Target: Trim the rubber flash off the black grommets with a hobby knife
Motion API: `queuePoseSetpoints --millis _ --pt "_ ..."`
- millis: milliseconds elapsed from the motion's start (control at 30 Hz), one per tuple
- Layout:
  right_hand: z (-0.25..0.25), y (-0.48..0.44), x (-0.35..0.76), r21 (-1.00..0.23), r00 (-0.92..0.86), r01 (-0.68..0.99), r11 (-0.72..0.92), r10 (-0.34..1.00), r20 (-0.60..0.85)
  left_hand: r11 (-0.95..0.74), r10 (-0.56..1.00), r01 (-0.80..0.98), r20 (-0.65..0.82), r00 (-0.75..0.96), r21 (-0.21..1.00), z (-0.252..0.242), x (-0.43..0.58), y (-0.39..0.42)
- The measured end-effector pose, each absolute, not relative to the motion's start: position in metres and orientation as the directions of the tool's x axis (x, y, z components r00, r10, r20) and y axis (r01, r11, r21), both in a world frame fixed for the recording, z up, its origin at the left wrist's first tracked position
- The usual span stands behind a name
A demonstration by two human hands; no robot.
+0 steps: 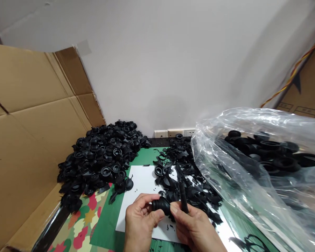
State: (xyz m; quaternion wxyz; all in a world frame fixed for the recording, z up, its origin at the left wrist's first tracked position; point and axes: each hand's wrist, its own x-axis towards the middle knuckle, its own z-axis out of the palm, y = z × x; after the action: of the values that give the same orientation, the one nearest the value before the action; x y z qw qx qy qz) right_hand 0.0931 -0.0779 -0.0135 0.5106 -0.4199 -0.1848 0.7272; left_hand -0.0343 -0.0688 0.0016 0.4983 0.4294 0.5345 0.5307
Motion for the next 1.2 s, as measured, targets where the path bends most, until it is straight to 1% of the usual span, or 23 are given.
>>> queuePoseSetpoints --millis 267,467,567,633,667,767,800,867,1000,1133,1200 --pt "-0.014 -0.077 0.090 -0.705 -0.108 -0.580 -0.407 0.897 -0.429 0.054 0.987 -0.075 -0.065 -0.144 0.996 0.000 -0.036 -0.068" --pt "-0.017 -0.077 0.090 -0.718 -0.112 -0.567 -0.403 0.902 -0.418 -0.015 0.991 -0.071 0.005 -0.135 0.997 0.006 -0.037 -0.068" --pt "-0.016 -0.077 0.090 -0.715 -0.136 -0.567 -0.410 0.902 -0.410 -0.007 0.991 -0.059 0.000 -0.132 0.998 0.008 -0.036 -0.069" --pt "-0.014 -0.077 0.088 -0.706 -0.158 -0.571 -0.418 0.901 -0.405 -0.019 0.991 0.004 0.020 -0.131 1.000 0.010 -0.034 -0.071" --pt "-0.012 -0.077 0.087 -0.695 -0.177 -0.579 -0.427 0.898 -0.404 -0.047 0.989 0.065 0.056 -0.134 0.997 0.011 -0.033 -0.073" --pt "-0.008 -0.077 0.084 -0.638 -0.264 -0.616 -0.462 0.884 -0.385 -0.178 0.969 0.297 0.220 -0.114 0.938 0.013 -0.029 -0.077" --pt "-0.008 -0.077 0.084 -0.613 -0.296 -0.630 -0.476 0.878 -0.377 -0.209 0.960 0.350 0.260 -0.104 0.913 0.013 -0.028 -0.078" --pt "-0.008 -0.077 0.085 -0.571 -0.335 -0.648 -0.504 0.862 -0.381 -0.221 0.956 0.389 0.278 -0.096 0.894 0.012 -0.028 -0.080" --pt "-0.008 -0.076 0.084 -0.549 -0.362 -0.631 -0.548 0.834 -0.416 -0.191 0.963 0.339 0.243 -0.117 0.921 0.008 -0.032 -0.080" --pt "-0.010 -0.078 0.081 -0.555 -0.402 -0.628 -0.545 0.838 -0.368 -0.220 0.959 0.277 0.260 -0.116 0.935 0.004 -0.032 -0.084" --pt "-0.018 -0.080 0.095 -0.577 -0.382 -0.625 -0.526 0.850 -0.362 -0.223 0.954 0.251 0.264 -0.143 0.942 0.002 -0.032 -0.085"
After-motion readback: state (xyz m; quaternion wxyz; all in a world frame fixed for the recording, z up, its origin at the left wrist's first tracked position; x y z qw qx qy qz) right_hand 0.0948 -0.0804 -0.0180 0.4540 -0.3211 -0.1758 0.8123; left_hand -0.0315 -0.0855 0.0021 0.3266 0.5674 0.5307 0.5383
